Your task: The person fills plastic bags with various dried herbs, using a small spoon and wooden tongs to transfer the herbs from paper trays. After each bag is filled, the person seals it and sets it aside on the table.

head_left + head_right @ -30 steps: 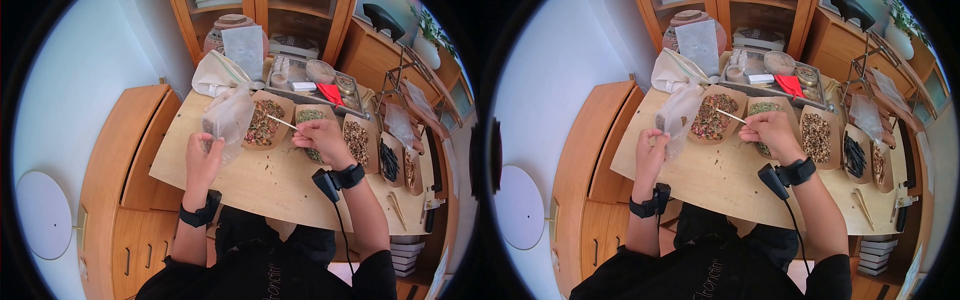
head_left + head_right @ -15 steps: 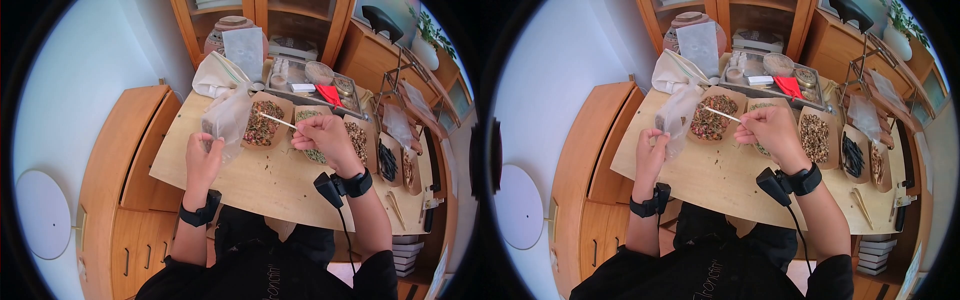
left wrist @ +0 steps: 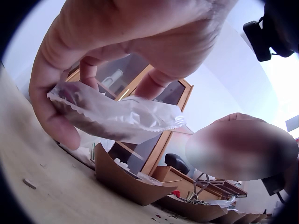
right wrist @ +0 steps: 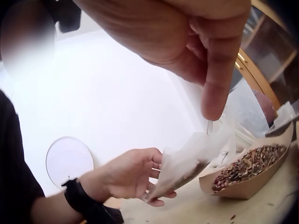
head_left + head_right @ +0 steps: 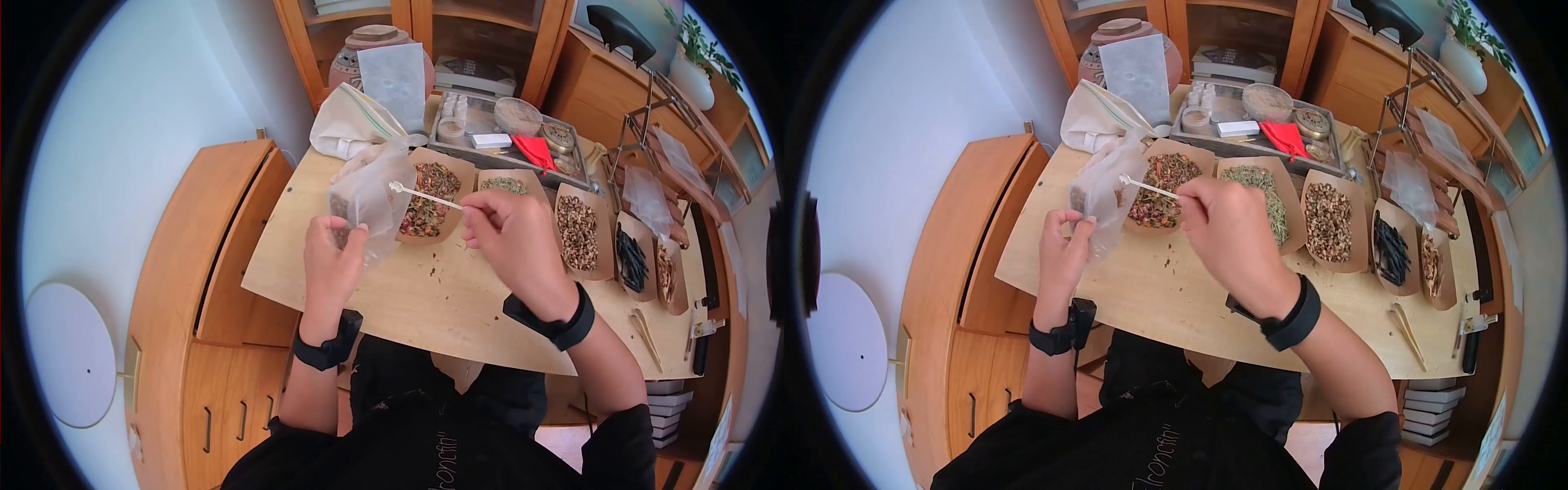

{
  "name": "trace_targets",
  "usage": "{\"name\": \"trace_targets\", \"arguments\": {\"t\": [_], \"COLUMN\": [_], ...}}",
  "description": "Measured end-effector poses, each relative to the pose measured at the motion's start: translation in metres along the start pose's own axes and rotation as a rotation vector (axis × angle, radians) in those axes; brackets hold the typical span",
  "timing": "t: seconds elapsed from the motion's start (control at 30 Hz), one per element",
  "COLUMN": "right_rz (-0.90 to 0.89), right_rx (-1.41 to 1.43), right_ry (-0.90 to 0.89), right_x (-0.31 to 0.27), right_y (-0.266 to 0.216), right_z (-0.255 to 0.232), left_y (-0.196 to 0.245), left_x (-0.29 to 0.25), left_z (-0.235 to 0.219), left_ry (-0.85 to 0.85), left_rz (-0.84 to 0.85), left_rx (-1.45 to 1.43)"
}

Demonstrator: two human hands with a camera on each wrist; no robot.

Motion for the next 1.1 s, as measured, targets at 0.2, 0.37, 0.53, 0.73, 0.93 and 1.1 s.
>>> {"name": "trace_targets", "arguments": {"t": [0.2,0.37,0.53,0.73,0.93,1.1], "right_rz": [0.102,0.240,0.477,0.586,0.630,0.608], "right_rx": [0.057,-0.111,0.352,0.661,0.754,0.778], "right_ry": [0.304,-0.024,-0.169,-0.255,-0.277,-0.209], "right_x": [0.001,0.003,0.011,0.014,0.013,0.010], "right_y": [0.020,0.054,0.063,0.082,0.087,0.078], "right_z": [-0.007,0.015,0.040,0.051,0.045,0.028], "left_y": [0.004,-0.002,-0.003,-0.006,-0.005,-0.001], "left_x": [-0.001,0.003,0.002,0.003,0.003,0.002], "left_z": [-0.009,-0.017,-0.019,-0.023,-0.020,-0.013], "left_ry": [0.011,0.037,0.038,0.049,0.037,0.033], "left_rz": [-0.086,-0.060,-0.072,-0.048,-0.047,-0.046], "left_rx": [-0.045,-0.067,-0.069,-0.049,-0.032,-0.011]}}
Point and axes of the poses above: each hand's wrist, its own x-axis towards the middle knuckle, its own z-axis out of the palm, y = z × x, the point moved 2 cm from there along x, towards the middle knuckle, and after that the axes turned 15 degrees about -x, right-handed, at the moved point
